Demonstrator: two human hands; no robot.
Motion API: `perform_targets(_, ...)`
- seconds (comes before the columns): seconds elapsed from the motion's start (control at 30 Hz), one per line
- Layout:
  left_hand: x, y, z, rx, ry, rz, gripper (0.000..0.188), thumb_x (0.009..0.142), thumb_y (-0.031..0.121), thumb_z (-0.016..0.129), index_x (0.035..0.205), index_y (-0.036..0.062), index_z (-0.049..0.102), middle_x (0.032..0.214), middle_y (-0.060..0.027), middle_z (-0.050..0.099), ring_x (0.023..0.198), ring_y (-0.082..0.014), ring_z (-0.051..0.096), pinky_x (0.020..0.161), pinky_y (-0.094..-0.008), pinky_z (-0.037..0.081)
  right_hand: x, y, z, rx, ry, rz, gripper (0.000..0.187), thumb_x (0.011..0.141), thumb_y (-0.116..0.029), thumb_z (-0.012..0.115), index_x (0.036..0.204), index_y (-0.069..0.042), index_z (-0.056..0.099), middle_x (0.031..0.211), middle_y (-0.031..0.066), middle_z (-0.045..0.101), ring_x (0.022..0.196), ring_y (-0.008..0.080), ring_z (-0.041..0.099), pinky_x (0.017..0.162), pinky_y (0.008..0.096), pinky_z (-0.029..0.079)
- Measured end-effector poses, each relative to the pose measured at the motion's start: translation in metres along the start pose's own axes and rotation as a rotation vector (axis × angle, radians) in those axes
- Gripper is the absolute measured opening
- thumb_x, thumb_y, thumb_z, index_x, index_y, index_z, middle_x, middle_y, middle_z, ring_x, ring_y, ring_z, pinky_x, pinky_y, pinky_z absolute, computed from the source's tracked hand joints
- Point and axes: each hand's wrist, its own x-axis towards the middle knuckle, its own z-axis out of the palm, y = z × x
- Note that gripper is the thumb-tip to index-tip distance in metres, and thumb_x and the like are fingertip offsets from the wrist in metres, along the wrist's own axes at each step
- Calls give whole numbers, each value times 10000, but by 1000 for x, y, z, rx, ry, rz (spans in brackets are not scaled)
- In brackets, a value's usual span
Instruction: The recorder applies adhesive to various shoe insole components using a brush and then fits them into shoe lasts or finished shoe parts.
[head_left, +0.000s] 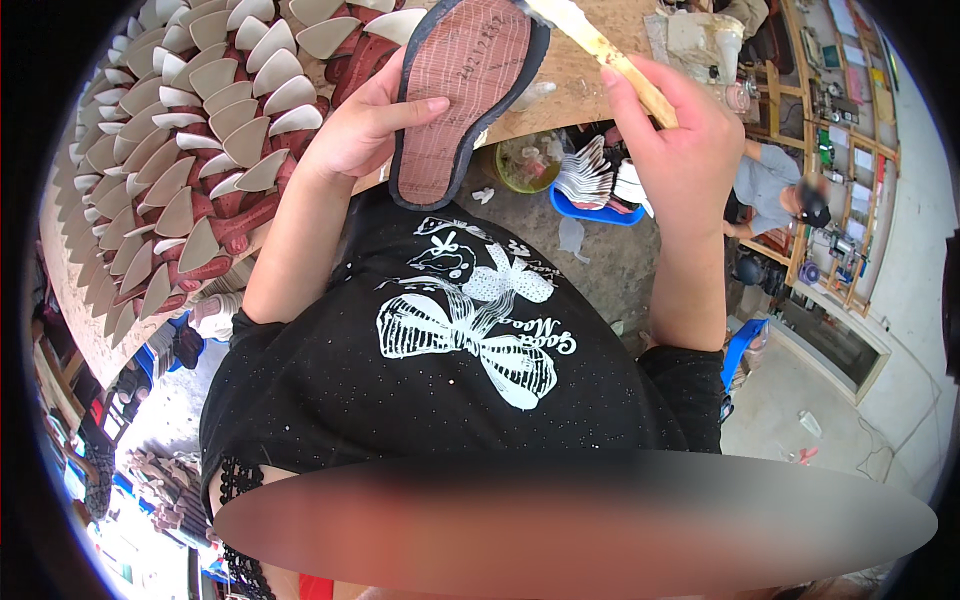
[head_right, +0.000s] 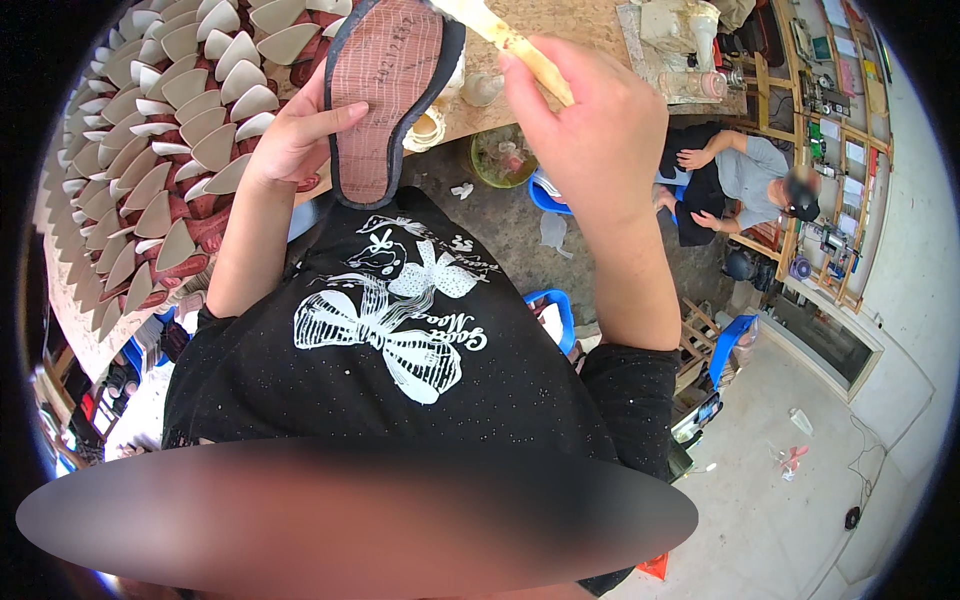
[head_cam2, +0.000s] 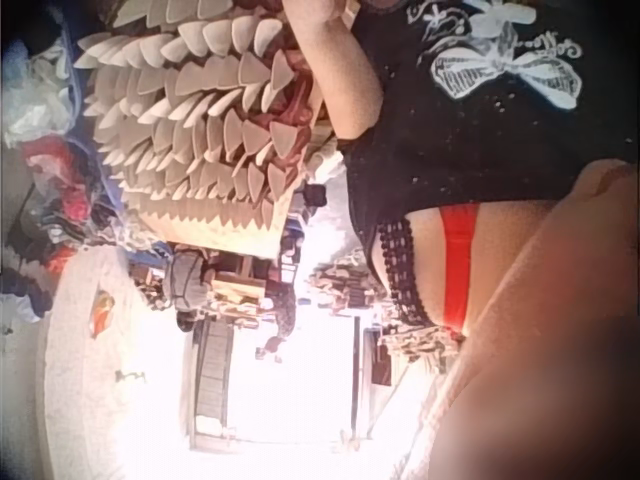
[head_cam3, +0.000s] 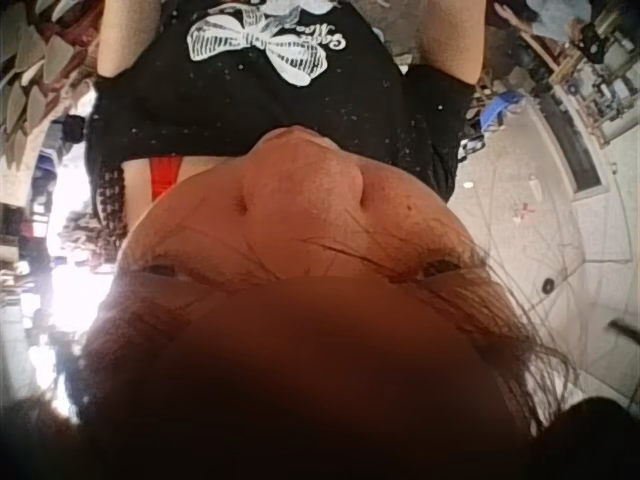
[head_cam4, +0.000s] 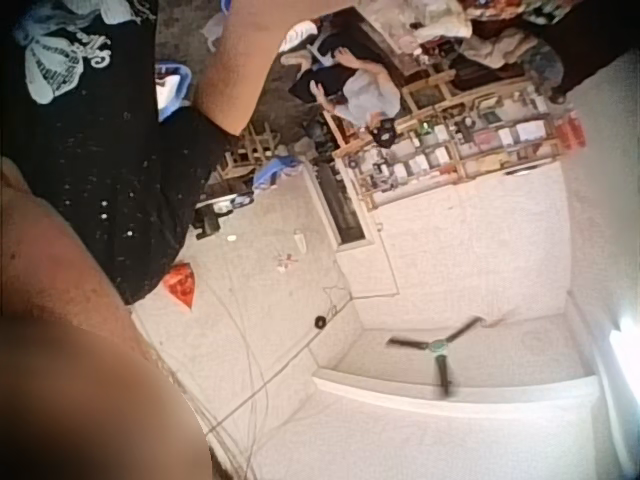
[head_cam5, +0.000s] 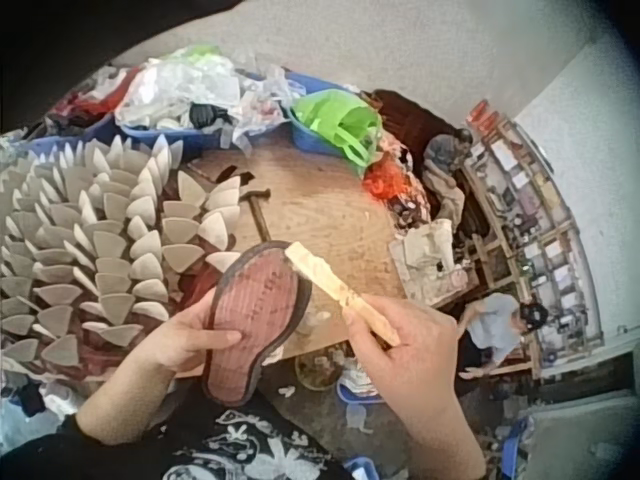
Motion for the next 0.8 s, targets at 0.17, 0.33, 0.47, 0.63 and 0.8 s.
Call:
perform_targets(0.17,1,-2,-5,-115,9,29,662,901,30,595,1483,75,283,1392,-111,498,1280,-223,489,1083,-403,381,-13,-6,-8,-40,-68,-10,158,781,-211,744,871,-84,719,699,86,663,591,252,636,531,332,477)
perform_targets(0.33,4,-2,-7,-114,6,56,643,912,31,581,1479,80,283,1389,-107,500,1276,-221,493,1083,-401,383,-18,-13,-11,6,-58,-89,159,777,-201,749,878,-83,716,684,82,658,576,241,629,523,323,471)
perform_targets(0.47,5,-2,-7,-142,-28,71,621,911,22,584,1463,69,303,1384,-103,499,1268,-213,496,1077,-389,387,-13,-10,-7,-21,-22,-37,161,774,-200,754,879,-83,716,691,76,664,576,243,628,525,324,474)
perform_targets(0.63,5,-1,-7,-157,3,74,600,923,23,566,1459,70,303,1386,-110,498,1264,-217,503,1070,-391,398,-19,-10,-5,-35,-90,-83,167,760,-194,762,878,-85,718,710,76,674,586,243,632,529,327,477)
perform_targets(0.8,3,0,-6,-210,-17,104,585,932,29,555,1456,66,297,1384,-121,499,1266,-224,504,1071,-399,403,-30,-16,-14,-16,-125,-128,170,751,-189,765,883,-91,719,707,79,671,597,239,637,541,331,482)
